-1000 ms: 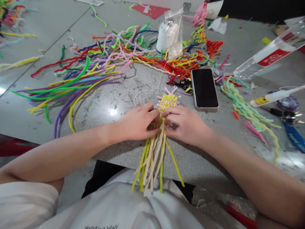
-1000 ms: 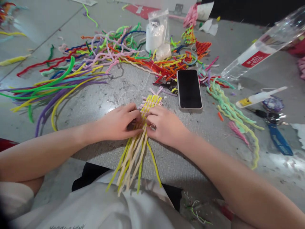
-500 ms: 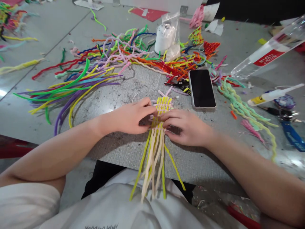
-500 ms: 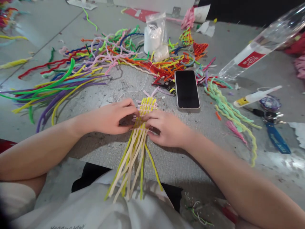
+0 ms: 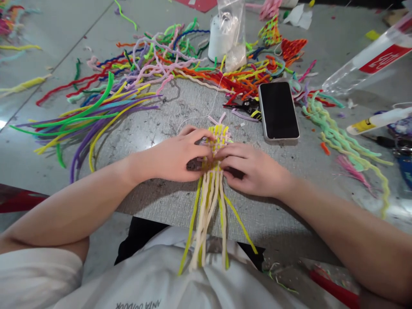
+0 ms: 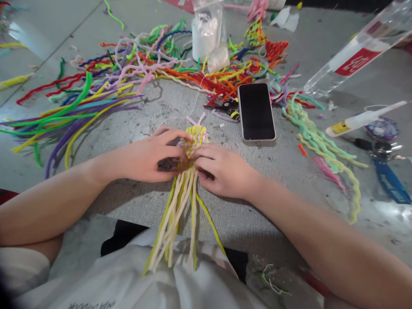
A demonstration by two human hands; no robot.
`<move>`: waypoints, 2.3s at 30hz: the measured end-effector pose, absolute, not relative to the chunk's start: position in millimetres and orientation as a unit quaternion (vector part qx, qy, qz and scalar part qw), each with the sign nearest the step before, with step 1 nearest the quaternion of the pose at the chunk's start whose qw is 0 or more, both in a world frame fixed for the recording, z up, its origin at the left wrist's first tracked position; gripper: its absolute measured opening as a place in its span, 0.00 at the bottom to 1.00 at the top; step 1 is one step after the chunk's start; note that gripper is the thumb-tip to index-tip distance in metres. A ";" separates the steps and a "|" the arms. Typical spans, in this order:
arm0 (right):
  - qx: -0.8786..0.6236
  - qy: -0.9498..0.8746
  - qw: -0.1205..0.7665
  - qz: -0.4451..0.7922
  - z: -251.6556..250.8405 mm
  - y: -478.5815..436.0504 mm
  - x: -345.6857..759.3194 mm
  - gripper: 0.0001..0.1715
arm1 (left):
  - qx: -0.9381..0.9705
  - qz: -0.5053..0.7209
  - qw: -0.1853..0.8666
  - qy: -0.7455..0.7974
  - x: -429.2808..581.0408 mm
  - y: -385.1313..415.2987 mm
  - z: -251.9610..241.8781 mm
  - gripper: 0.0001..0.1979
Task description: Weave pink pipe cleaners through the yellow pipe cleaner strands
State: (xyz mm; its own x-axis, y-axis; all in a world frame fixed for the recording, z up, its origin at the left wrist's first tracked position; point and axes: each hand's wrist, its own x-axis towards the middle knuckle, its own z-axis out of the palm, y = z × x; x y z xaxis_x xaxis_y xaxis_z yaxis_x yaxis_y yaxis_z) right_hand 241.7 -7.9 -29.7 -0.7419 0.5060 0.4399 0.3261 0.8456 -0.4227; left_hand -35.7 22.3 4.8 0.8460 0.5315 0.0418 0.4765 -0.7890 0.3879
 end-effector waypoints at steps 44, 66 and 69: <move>-0.274 -0.930 0.209 0.127 -22.3 -3.0 236.7 0.13 | 0.922 0.110 0.211 0.304 -29.3 16.8 2.4 0.09; -0.321 -0.928 0.161 0.095 -21.9 -8.9 223.8 0.13 | 0.905 0.129 0.215 0.342 -16.7 10.2 -4.5 0.10; -0.301 -0.922 0.204 0.133 -24.5 -5.9 230.5 0.12 | 0.907 0.136 0.228 0.327 -22.1 15.9 -4.5 0.09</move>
State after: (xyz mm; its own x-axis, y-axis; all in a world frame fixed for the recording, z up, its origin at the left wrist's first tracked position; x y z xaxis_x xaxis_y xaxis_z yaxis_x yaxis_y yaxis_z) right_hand 230.5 -5.9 -24.5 -0.7354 0.6094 0.2964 0.5009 0.7834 -0.3679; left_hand -22.1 15.9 -4.5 0.7496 0.6547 0.0973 0.5305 -0.6822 0.5032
